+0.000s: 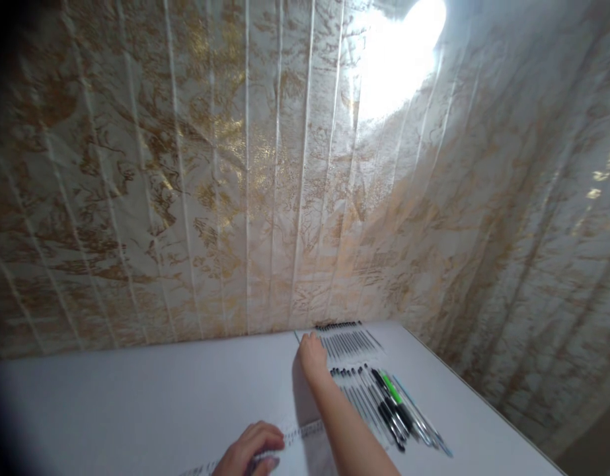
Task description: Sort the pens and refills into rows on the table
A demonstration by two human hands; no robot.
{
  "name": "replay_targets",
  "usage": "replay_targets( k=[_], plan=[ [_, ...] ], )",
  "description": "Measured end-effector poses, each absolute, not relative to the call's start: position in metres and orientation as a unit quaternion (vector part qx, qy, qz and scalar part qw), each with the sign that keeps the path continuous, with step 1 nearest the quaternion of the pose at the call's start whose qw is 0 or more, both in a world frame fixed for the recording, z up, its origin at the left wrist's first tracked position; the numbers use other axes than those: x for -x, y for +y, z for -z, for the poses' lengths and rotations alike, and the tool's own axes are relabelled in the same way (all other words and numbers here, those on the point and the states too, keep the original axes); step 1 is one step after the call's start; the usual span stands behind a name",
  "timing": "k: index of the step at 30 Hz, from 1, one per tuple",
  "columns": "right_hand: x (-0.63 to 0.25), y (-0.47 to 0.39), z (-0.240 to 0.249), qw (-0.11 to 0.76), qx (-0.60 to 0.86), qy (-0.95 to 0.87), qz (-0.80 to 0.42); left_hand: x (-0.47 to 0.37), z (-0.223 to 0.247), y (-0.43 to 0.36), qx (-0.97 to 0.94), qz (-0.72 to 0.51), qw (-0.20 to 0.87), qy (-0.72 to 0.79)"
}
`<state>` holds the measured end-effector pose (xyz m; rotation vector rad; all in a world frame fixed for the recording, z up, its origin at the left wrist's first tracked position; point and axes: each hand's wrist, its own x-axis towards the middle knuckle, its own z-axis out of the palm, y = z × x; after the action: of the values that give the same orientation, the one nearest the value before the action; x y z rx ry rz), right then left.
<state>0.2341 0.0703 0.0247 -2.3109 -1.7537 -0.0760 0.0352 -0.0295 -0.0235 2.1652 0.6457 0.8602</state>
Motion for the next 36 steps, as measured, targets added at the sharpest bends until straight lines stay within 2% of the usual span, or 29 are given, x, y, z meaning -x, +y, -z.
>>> replay_targets(
  k=[3,6,12,18,25,36],
  plan=[
    [-0.213,0.053,-0.020,0.105,0.769,-0.631,0.007,-0.030,0.015,-0.028,-0.800,-0.369,0.352,0.316],
    [-0.196,0.037,-0.018,0.100,0.740,-0.665,-0.010,-0.022,0.007,-0.024,-0.790,-0.396,0.290,0.368],
    [-0.230,0.055,-0.041,0.111,0.765,-0.634,0.030,-0.009,0.008,-0.011,-0.839,-0.295,0.161,0.429],
    [-0.260,0.078,-0.038,0.087,0.767,-0.633,0.049,-0.011,0.016,-0.004,-0.850,-0.204,0.178,0.451],
    [-0.248,0.071,-0.018,0.100,0.738,-0.665,0.059,-0.011,0.004,-0.012,-0.833,-0.246,0.210,0.450],
    [-0.242,0.051,-0.013,0.122,0.715,-0.687,0.043,0.006,-0.010,0.001,-0.826,-0.167,0.080,0.533]
  ],
)
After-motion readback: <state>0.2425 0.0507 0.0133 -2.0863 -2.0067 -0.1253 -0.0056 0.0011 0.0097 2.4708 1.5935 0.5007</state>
